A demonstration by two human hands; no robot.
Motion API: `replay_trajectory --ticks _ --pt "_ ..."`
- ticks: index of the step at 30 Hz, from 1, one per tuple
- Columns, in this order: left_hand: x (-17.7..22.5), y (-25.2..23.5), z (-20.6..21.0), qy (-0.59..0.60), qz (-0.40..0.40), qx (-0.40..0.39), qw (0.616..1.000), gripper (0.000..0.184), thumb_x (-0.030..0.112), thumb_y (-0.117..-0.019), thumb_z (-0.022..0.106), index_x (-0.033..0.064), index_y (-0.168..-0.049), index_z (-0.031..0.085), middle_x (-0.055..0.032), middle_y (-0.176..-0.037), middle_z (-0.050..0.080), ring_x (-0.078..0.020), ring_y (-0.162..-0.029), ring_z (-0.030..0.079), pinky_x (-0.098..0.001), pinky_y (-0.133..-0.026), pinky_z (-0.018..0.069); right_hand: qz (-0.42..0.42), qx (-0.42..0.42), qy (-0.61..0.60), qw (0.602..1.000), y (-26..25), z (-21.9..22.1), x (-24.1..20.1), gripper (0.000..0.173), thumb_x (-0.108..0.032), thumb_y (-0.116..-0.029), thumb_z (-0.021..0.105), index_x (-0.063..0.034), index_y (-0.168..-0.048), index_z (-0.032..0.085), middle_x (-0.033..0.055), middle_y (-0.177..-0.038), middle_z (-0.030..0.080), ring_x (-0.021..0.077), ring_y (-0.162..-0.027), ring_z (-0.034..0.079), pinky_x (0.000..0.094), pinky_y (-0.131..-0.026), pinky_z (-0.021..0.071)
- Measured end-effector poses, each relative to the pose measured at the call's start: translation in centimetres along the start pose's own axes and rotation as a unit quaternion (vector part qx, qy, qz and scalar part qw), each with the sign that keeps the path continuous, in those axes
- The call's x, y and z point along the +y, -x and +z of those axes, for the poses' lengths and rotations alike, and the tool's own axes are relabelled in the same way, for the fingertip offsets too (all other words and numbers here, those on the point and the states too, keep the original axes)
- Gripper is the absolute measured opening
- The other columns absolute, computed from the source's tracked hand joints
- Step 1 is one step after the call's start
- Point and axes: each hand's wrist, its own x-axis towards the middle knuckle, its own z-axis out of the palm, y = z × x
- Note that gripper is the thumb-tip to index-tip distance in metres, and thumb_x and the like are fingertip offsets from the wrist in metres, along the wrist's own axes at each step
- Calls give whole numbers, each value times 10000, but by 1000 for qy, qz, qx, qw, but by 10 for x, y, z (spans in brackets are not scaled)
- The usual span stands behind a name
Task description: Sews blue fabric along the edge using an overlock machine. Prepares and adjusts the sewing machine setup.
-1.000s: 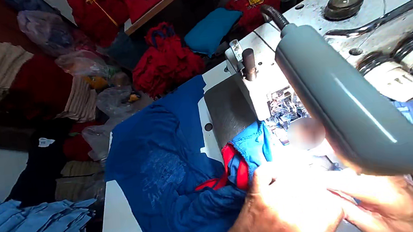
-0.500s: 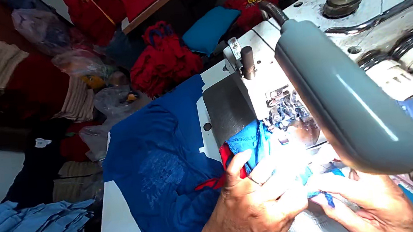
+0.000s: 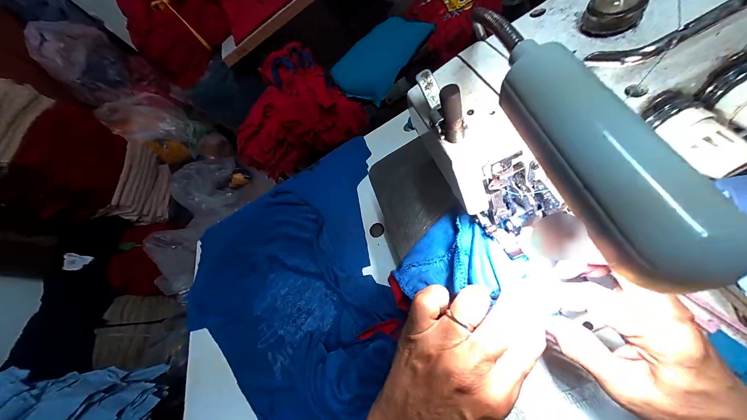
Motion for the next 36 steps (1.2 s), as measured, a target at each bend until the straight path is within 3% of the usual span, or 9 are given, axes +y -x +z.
replay_trajectory --ticks 4,10,14,20,32,36 --pt "3 1 0 11 -16 -21 1000 243 197 -972 565 192 -1097 773 19 -1068 753 -138 -992 613 -356 -930 344 6 -6 13 1000 5 -2 -1 138 -297 -974 607 -206 -945 706 -43 -1133 562 66 -1178 484 267 -1026 374" --pt "1 -6 9 -7 -62 -55 997 394 266 -948 501 153 -1220 763 -42 -1081 738 -178 -1007 630 -402 -897 395 -2 10 -11 1000 5 -3 -1 123 -322 -993 642 -234 -1019 726 -61 -1163 571 45 -1193 504 217 -1029 418" --pt "-2 -11 13 24 -65 -59 996 390 284 -951 518 159 -1233 757 -40 -1109 734 -170 -1026 620 -386 -894 389 8 14 -3 1000 3 -8 -3 102 -303 -992 650 -234 -996 725 -58 -1130 585 40 -1144 528 212 -984 442" --pt "-14 -3 13 51 -60 -74 994 419 358 -964 550 171 -1294 728 -39 -1092 695 -161 -1001 585 -373 -904 394 13 5 -17 1000 8 -2 -4 99 -302 -997 643 -228 -990 710 -56 -1115 588 69 -1172 519 233 -1013 426" --pt "-18 -1 18 57 -54 -73 994 469 475 -986 570 157 -1294 723 -59 -1154 705 -169 -1079 602 -399 -979 387 15 7 -1 1000 4 0 -3 131 -286 -990 632 -211 -911 705 -67 -1066 605 67 -1162 511 236 -1010 398" --pt "-20 1 22 60 -35 -46 997 392 458 -997 563 183 -1201 754 -34 -1225 720 -181 -1156 609 -402 -1029 388 16 10 9 1000 2 0 0 126 -301 -988 634 -211 -938 708 -58 -1054 596 67 -1144 519 249 -1005 401"
